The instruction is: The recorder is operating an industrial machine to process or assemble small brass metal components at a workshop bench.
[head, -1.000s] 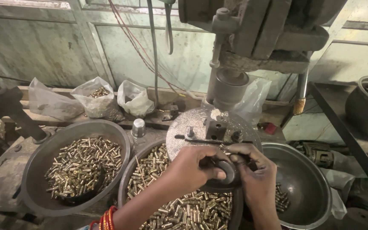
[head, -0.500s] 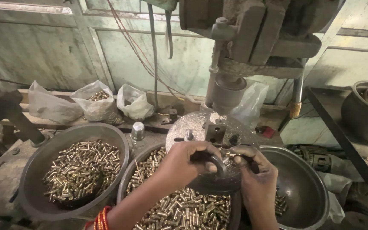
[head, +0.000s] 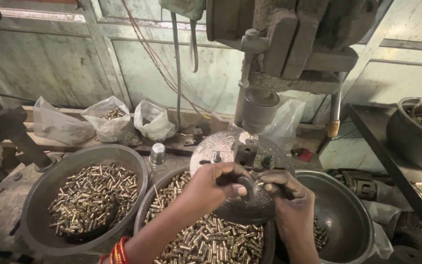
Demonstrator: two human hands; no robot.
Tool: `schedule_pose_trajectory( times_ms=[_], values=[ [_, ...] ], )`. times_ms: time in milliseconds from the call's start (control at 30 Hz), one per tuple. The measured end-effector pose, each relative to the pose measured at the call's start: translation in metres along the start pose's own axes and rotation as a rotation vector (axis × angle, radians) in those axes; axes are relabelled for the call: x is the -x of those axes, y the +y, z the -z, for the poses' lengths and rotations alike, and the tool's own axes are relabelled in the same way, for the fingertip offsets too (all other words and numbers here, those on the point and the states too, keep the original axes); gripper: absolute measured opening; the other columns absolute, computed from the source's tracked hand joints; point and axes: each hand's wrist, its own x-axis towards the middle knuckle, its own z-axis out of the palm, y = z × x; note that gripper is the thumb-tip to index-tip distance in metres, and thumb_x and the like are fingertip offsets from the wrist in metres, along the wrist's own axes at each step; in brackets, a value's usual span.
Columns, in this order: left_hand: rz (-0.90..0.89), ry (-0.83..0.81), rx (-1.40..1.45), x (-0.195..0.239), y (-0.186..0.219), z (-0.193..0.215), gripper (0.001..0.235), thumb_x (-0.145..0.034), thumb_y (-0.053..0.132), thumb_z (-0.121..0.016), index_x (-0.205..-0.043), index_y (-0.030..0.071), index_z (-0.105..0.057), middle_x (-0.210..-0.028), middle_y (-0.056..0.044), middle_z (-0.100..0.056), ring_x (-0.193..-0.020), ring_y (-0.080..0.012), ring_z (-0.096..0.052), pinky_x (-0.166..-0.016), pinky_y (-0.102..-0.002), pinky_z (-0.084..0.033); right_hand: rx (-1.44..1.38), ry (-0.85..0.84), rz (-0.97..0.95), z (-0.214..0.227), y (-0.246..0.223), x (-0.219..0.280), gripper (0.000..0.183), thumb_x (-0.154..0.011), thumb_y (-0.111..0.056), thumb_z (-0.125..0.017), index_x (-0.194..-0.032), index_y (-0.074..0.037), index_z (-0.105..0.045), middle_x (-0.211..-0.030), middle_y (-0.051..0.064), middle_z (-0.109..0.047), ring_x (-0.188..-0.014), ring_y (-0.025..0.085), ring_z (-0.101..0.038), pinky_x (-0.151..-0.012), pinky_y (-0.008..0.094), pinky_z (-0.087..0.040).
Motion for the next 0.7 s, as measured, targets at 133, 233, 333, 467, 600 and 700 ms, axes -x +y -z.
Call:
schedule_pose_trajectory(
  times_ms=[133,233,333,467,600,700],
  values=[
    [-0.132,-0.066,0.142,-0.027,-0.037,-0.004,0.025,-0.087,0.005,-0.069,-0.112,0.006,-0.072,-0.103,-0.007,-0.078,-0.089,-0.0120,-0.072,-0.083,-0.025,-0.061,0.029,-0.030,0.094,0.003,0.006,-0.002,0.017,-0.083,0.012,-0.068,-0.092,0.001,-0.076,-0.101,0.009,-0.079,-0.094,0.014,-0.071,-0.085,0.026,-0.055],
    [0.006,-0.154,0.480,-0.037,-0.053,-0.006,0.020,-0.094,0.007,-0.067,-0.112,-0.001,-0.069,-0.099,-0.012,-0.075,-0.089,-0.0166,-0.072,-0.085,-0.029,-0.060,-0.004,-0.034,0.076,-0.002,0.005,0.000,0.023,-0.078,0.015,-0.064,-0.092,0.001,-0.076,-0.101,0.009,-0.079,-0.095,0.015,-0.072,-0.086,0.026,-0.055],
    [0.002,-0.157,0.626,-0.035,-0.050,-0.004,0.021,-0.093,0.005,-0.066,-0.113,0.002,-0.068,-0.099,-0.008,-0.074,-0.090,-0.0182,-0.072,-0.085,-0.032,-0.061,0.092,-0.038,0.128,-0.004,-0.003,0.000,0.028,-0.078,0.016,-0.060,-0.093,0.000,-0.077,-0.100,0.008,-0.080,-0.096,0.015,-0.074,-0.088,0.027,-0.057],
    [-0.098,-0.075,0.391,-0.024,-0.025,0.002,0.021,-0.091,0.007,-0.067,-0.112,0.005,-0.072,-0.099,-0.007,-0.077,-0.089,-0.0150,-0.075,-0.086,-0.029,-0.062,0.216,0.032,0.051,-0.012,-0.016,0.000,0.029,-0.087,0.005,-0.067,-0.111,-0.009,-0.078,-0.105,0.005,-0.079,-0.087,0.011,-0.070,-0.076,0.026,-0.055],
    [0.021,0.206,-0.067,-0.009,0.009,0.007,0.029,-0.087,0.011,-0.072,-0.115,0.016,-0.074,-0.099,-0.003,-0.079,-0.082,-0.0188,-0.071,-0.075,-0.036,-0.059,0.228,0.136,0.077,-0.011,-0.008,-0.007,0.031,-0.090,0.002,-0.066,-0.117,-0.010,-0.075,-0.110,0.002,-0.075,-0.085,0.005,-0.065,-0.068,0.021,-0.049],
    [-0.146,0.243,-0.114,-0.017,0.000,0.010,0.033,-0.083,0.011,-0.074,-0.116,0.017,-0.074,-0.099,0.000,-0.080,-0.085,-0.0142,-0.075,-0.078,-0.027,-0.061,0.369,0.140,0.127,-0.010,0.000,-0.005,0.029,-0.091,0.003,-0.068,-0.116,-0.008,-0.078,-0.102,0.004,-0.073,-0.079,0.006,-0.058,-0.068,0.020,-0.045]
  ],
)
